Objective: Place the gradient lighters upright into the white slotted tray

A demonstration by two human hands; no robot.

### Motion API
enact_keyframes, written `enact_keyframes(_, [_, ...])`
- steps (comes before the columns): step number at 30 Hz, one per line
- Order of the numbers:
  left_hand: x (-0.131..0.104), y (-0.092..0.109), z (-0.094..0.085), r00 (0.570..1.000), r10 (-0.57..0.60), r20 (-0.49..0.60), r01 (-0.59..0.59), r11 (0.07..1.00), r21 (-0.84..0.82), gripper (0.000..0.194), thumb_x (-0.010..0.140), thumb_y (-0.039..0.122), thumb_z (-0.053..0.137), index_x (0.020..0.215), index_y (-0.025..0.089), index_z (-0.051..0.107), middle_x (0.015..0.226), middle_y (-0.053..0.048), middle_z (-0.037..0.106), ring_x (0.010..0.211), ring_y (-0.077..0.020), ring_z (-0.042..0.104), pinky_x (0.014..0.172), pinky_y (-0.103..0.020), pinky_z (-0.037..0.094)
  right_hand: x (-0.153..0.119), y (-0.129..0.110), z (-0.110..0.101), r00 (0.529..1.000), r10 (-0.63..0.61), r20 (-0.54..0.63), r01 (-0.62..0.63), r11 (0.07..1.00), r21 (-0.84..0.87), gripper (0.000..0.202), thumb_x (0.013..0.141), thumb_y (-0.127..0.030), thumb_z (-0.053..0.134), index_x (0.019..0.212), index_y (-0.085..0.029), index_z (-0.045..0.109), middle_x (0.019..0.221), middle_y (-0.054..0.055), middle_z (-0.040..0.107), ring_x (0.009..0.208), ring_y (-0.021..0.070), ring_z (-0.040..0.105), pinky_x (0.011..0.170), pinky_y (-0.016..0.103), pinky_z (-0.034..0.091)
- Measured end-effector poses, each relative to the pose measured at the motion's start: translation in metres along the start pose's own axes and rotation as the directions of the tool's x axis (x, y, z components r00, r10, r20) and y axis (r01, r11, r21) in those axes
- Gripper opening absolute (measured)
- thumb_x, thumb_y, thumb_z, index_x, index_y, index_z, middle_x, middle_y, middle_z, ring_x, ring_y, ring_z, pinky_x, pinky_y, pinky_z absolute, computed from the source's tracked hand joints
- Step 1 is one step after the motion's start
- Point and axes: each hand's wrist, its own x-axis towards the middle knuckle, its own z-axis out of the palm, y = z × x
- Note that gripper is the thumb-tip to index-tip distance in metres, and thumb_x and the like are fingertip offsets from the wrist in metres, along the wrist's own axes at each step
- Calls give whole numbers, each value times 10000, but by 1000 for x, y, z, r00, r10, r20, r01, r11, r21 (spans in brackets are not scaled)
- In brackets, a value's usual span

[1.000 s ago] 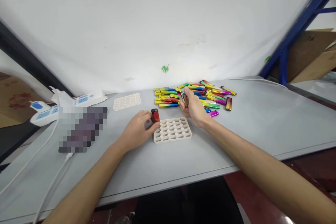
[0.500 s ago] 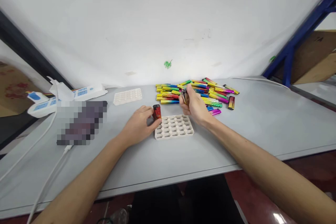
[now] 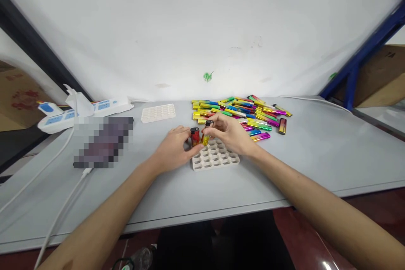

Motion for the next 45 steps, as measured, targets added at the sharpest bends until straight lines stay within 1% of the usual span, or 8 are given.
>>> enact_keyframes(7, [1,-1,0,1000,5,3,-5,997,-73,273,860,453,619,757,204,660,729,-5,564,765,-196,545,724,-336,426,-3,-10,2,994,-102,29,106,941,-322,215,872,-400,655,893,-209,560,816,8,677,743,157,614,680,285,451])
enact_keyframes(12, [2,-1,0,1000,-13,17,15,995,-97,295,858,494,622,787,216,692,725,-4,576,770,-197,552,701,-323,423,-4,-13,2,992,-104,78,126,913,-387,238,885,-438,641,913,-209,585,841,12,683,735,156,609,666,279,432])
enact_keyframes(16, [3,-2,2,999,-46,-8,45,996,-78,337,848,528,628,761,207,683,710,-6,577,739,-193,554,689,-326,426,-4,-17,-3,987,-153,39,154,882,-446,304,999,-460,427,972,-215,606,981,44,696,856,175,621,734,295,435])
enact_keyframes(22, [2,-4,0,998,-69,-6,68,996,-52,335,852,526,618,770,209,688,792,-23,639,732,-188,563,687,-332,439,1,1,-34,952,-96,-292,-196,540,-818,268,950,-380,483,1002,-175,648,1081,154,609,972,292,594,746,374,446])
enact_keyframes(27, [1,-6,-3,998,-60,-1,60,998,-34,343,849,536,605,764,211,674,776,-21,627,744,-193,571,685,-333,449,-1,12,-54,929,91,-359,-364,399,-842,460,862,-603,548,967,-174,678,1006,152,577,775,259,611,652,378,459])
enact_keyframes(32, [1,-5,-5,998,-66,22,66,998,-15,353,850,539,591,761,205,660,789,-32,621,753,-207,584,697,-350,458,0,16,-53,943,126,-308,-332,429,-840,508,789,-649,632,976,-178,659,1113,144,532,706,205,593,615,361,456])
enact_keyframes(39, [1,-4,-1,995,-94,30,95,995,-35,413,833,605,602,755,203,658,807,-37,615,775,-213,588,708,-350,467,3,15,-51,976,-23,-217,-173,524,-834,183,853,-360,675,817,-217,567,880,77,616,945,289,538,676,347,409])
enact_keyframes(45, [1,-4,-2,995,-99,29,100,993,-69,383,829,577,616,734,206,648,770,-24,593,727,-201,578,670,-340,454,5,3,-45,951,-145,-275,-30,837,-547,171,917,-378,585,897,-212,623,963,53,687,872,216,583,749,341,438])
